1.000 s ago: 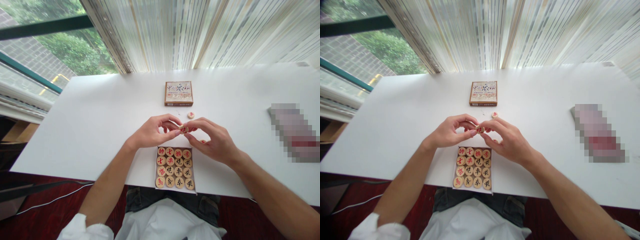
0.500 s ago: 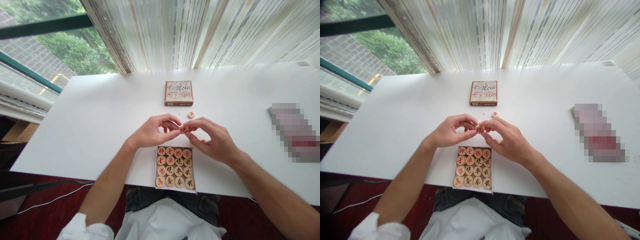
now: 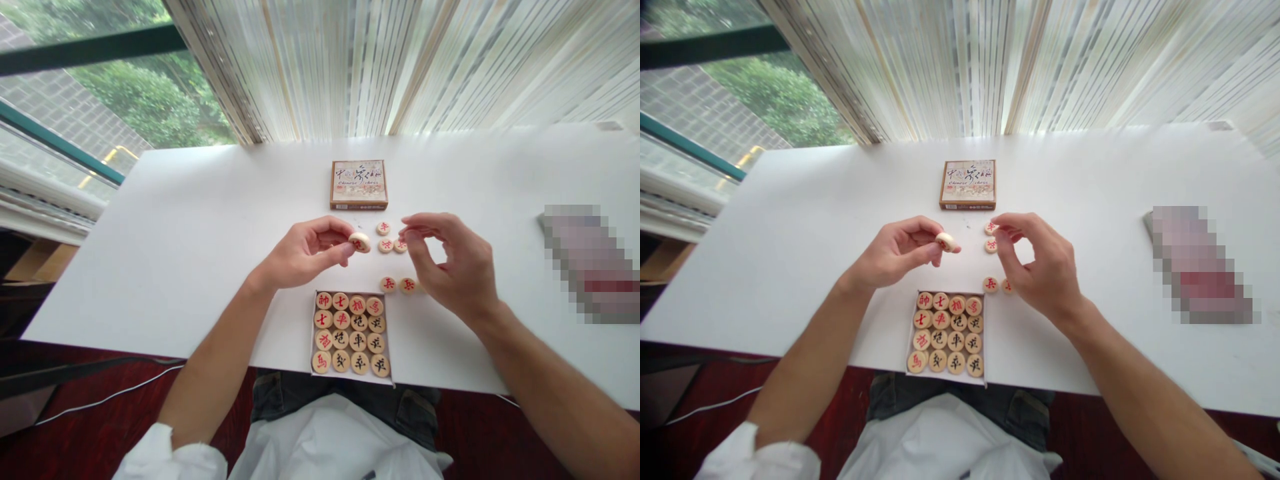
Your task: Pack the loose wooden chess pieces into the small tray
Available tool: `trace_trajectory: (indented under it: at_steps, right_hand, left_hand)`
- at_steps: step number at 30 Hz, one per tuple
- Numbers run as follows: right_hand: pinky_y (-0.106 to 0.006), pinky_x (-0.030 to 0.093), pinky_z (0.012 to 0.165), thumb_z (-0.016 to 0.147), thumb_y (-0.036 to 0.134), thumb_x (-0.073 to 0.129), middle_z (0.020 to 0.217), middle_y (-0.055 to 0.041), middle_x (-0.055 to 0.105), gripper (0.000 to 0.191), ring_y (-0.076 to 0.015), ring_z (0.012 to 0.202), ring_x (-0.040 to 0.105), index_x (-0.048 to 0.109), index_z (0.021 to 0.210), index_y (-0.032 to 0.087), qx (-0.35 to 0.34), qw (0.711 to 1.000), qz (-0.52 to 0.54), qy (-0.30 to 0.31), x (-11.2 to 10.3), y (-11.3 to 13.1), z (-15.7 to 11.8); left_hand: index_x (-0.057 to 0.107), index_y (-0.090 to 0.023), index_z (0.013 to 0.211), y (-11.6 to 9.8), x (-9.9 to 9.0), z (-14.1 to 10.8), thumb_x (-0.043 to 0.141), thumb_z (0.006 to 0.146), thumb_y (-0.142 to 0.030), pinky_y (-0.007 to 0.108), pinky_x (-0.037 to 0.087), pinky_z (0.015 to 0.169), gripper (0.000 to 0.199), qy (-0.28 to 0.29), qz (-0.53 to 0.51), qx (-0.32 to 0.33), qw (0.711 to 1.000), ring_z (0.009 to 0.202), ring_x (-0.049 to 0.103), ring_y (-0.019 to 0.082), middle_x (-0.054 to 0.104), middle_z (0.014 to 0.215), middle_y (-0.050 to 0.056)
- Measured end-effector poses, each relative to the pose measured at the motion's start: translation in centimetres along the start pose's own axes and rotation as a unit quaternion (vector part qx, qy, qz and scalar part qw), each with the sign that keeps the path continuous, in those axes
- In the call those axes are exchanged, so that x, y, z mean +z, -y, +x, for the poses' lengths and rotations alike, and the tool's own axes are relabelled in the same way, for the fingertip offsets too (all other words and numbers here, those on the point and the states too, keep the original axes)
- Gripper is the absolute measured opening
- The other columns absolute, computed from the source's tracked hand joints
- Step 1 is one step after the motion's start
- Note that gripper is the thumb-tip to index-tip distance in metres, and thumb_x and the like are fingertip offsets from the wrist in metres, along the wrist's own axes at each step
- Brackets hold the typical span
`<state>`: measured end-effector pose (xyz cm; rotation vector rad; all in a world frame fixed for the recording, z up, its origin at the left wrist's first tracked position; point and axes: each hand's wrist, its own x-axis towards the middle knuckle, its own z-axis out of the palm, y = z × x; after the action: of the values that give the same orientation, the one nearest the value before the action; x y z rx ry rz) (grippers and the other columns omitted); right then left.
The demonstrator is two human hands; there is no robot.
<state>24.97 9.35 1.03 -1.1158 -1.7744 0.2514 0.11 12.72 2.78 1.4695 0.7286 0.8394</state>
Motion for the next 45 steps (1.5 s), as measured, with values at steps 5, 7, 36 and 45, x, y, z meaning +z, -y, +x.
trace_trajectory:
  at_steps: [5,7,36,45]
  right_hand:
    - [-0.040,0.064,0.080,0.098,0.021,0.064,0.101,-0.0063,0.076,0.019,-0.0222,0.085,0.075,0.069,0.115,0.026,0.051,0.998,0.021,-0.035,0.1,-0.4,-0.1]
    - [-0.039,0.064,0.080,0.097,0.020,0.066,0.101,-0.0058,0.076,0.020,-0.0211,0.083,0.075,0.069,0.115,0.025,0.044,0.999,0.027,-0.018,0.1,-0.2,-0.1]
    - [-0.037,0.063,0.083,0.095,0.010,0.066,0.108,-0.0070,0.072,0.028,-0.0209,0.096,0.073,0.073,0.116,0.027,-0.062,0.993,0.059,0.085,-0.4,0.5,0.3]
    - [-0.040,0.064,0.082,0.095,0.021,0.070,0.111,-0.0071,0.068,0.019,-0.0226,0.095,0.072,0.075,0.111,0.030,0.015,0.998,0.047,0.029,-2.1,1.5,1.3]
  left_hand:
    - [0.071,-0.017,0.105,-0.1,-0.7,0.2,0.078,0.090,-0.038,0.023,0.056,0.064,0.027,-0.040,-0.050,0.013,0.998,0.084,0.075,0.016,0.080,0.102,0.009]
    - [0.072,-0.017,0.104,-0.2,-0.7,0.3,0.078,0.090,-0.038,0.023,0.055,0.063,0.027,-0.052,-0.045,0.004,0.998,0.082,0.075,0.015,0.080,0.103,0.009]
    - [0.071,-0.020,0.115,-0.5,0.6,-0.1,0.078,0.088,-0.037,0.030,0.052,0.085,0.033,0.144,0.234,-0.014,0.961,0.096,0.068,0.017,0.077,0.113,0.005]
    - [0.070,-0.019,0.115,-0.2,0.8,-0.2,0.077,0.087,-0.042,0.030,0.054,0.085,0.037,0.239,0.276,-0.062,0.929,0.096,0.068,0.018,0.076,0.112,0.006]
